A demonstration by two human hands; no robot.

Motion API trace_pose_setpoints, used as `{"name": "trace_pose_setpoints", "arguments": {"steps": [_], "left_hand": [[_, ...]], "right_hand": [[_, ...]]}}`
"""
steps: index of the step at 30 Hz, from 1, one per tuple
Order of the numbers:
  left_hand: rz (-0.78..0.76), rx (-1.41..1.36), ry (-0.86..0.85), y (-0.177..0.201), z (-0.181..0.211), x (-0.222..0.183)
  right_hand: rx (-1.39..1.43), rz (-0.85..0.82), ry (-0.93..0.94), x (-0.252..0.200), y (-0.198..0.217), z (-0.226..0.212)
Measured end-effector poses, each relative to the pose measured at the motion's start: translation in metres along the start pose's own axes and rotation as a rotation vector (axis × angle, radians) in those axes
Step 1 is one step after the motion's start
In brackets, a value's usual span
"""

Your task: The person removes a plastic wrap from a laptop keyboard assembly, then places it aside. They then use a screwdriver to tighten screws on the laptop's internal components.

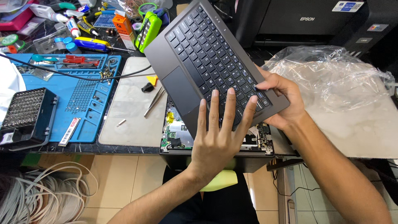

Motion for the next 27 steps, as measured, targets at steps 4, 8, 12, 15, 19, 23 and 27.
{"name": "trace_pose_setpoints", "arguments": {"steps": [4, 8, 12, 15, 19, 23, 27], "left_hand": [[-0.038, -0.174, -0.006, -0.004, -0.009, -0.003], [-0.356, -0.494, -0.019, -0.028, -0.023, -0.004], [-0.314, -0.572, -0.032, -0.025, -0.035, -0.003], [-0.316, -0.58, -0.05, -0.025, -0.031, -0.004], [-0.319, -0.598, -0.053, -0.025, -0.029, -0.006], [-0.269, -0.589, -0.058, -0.02, -0.029, -0.005], [-0.268, -0.631, -0.052, -0.017, -0.03, -0.003]], "right_hand": [[0.009, 0.052, -0.03, 0.005, 0.017, 0.001], [0.078, -0.09, -0.056, 0.011, 0.021, -0.005], [0.03, -0.156, -0.028, 0.014, 0.02, -0.014], [0.054, -0.165, -0.058, 0.017, 0.03, -0.015], [0.021, -0.169, -0.05, 0.018, 0.035, -0.016], [0.102, -0.2, -0.071, 0.018, 0.037, -0.015], [0.074, -0.218, -0.074, 0.02, 0.035, -0.015]]}}
Point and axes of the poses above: each hand's wrist, its own x-axis towards the middle knuckle, its own y-axis out of the back of the hand, z = x × y, the point moved 9 cm from there along x, towards the middle knuckle, and after that the axes turned 3 degrees about -z, right-handed, at the moved point
